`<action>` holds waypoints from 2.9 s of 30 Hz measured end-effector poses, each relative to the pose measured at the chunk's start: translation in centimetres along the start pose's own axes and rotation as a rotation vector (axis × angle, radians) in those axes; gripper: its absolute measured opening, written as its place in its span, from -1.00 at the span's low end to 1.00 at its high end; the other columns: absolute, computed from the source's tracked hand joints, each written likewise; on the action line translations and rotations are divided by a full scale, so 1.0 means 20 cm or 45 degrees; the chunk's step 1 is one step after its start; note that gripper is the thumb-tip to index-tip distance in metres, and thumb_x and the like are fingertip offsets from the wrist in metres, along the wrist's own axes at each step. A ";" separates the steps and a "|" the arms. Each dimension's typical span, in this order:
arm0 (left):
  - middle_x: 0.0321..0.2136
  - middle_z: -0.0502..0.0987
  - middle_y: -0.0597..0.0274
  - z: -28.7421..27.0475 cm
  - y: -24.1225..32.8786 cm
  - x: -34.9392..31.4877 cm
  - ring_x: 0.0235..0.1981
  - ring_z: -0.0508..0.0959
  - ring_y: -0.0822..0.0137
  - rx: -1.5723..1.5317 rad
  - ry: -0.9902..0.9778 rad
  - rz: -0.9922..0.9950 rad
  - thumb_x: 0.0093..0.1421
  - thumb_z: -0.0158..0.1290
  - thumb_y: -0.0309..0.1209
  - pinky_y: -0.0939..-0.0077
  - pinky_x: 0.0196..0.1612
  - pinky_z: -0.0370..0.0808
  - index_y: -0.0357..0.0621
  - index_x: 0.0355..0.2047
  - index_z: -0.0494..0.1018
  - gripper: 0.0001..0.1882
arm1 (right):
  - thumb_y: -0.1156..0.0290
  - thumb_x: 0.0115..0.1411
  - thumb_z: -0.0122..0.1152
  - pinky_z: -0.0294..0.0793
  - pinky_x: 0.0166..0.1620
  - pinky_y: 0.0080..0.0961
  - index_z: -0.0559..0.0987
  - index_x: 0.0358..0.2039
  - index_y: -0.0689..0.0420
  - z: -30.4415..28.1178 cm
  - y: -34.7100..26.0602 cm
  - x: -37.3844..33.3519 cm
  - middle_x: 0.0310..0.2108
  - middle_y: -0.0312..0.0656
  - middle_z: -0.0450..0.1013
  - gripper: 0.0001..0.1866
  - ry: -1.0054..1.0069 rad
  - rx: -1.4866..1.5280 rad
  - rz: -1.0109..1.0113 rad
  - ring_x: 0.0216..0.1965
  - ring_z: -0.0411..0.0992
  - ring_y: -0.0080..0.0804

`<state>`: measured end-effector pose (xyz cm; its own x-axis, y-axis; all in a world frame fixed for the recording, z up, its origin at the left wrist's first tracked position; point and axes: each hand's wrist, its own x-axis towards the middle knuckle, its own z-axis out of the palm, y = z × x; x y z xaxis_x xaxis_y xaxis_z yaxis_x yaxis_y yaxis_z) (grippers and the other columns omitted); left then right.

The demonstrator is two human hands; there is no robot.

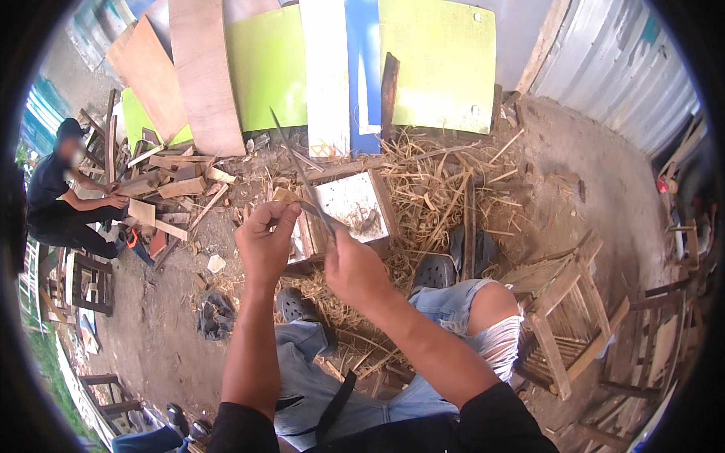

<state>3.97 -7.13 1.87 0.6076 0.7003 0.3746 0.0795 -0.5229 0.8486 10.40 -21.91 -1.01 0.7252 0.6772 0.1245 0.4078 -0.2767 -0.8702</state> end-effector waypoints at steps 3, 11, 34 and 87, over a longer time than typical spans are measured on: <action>-0.56 0.57 0.36 0.01 -0.01 0.00 -0.51 0.39 0.65 -0.014 0.005 -0.019 0.21 0.27 -0.43 0.68 -0.46 0.35 -0.26 -0.37 0.62 -0.87 | 0.42 0.28 0.00 0.45 -0.34 0.03 0.42 -0.22 0.34 0.00 -0.08 0.04 -0.52 0.20 0.48 -0.79 0.053 0.044 -0.167 -0.41 0.49 0.23; -0.50 0.65 0.17 -0.02 -0.02 -0.01 -0.45 0.56 0.53 0.009 0.027 -0.077 0.17 0.29 -0.44 0.59 -0.34 0.49 -0.31 -0.34 0.62 -0.84 | 0.45 0.25 0.03 0.49 -0.28 0.05 0.40 -0.29 0.31 0.03 -0.11 0.08 -0.50 0.22 0.49 -0.84 -0.028 -0.137 -0.094 -0.38 0.51 0.24; -0.50 0.65 0.16 -0.02 -0.01 -0.01 -0.47 0.54 0.53 0.042 -0.026 -0.029 0.17 0.29 -0.44 0.59 -0.34 0.48 -0.30 -0.35 0.62 -0.84 | 0.45 0.23 0.04 0.50 -0.30 0.03 0.41 -0.18 0.37 -0.01 -0.09 0.02 -0.46 0.21 0.52 -0.77 -0.113 -0.011 -0.072 -0.41 0.52 0.23; -0.57 0.55 0.39 -0.04 -0.11 -0.01 -0.50 0.37 0.64 -0.084 0.031 -0.055 0.23 0.25 -0.44 0.69 -0.42 0.36 -0.30 -0.41 0.56 -0.84 | 0.36 0.30 -0.02 0.47 -0.16 0.10 0.41 0.08 0.26 0.06 0.29 -0.12 -0.36 0.24 0.54 -0.61 -0.318 -0.363 0.392 -0.28 0.53 0.22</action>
<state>3.10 -5.69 0.32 0.5851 0.7338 0.3454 0.0527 -0.4594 0.8867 10.30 -24.23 -6.88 0.6947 0.6679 -0.2672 0.3560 -0.6420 -0.6791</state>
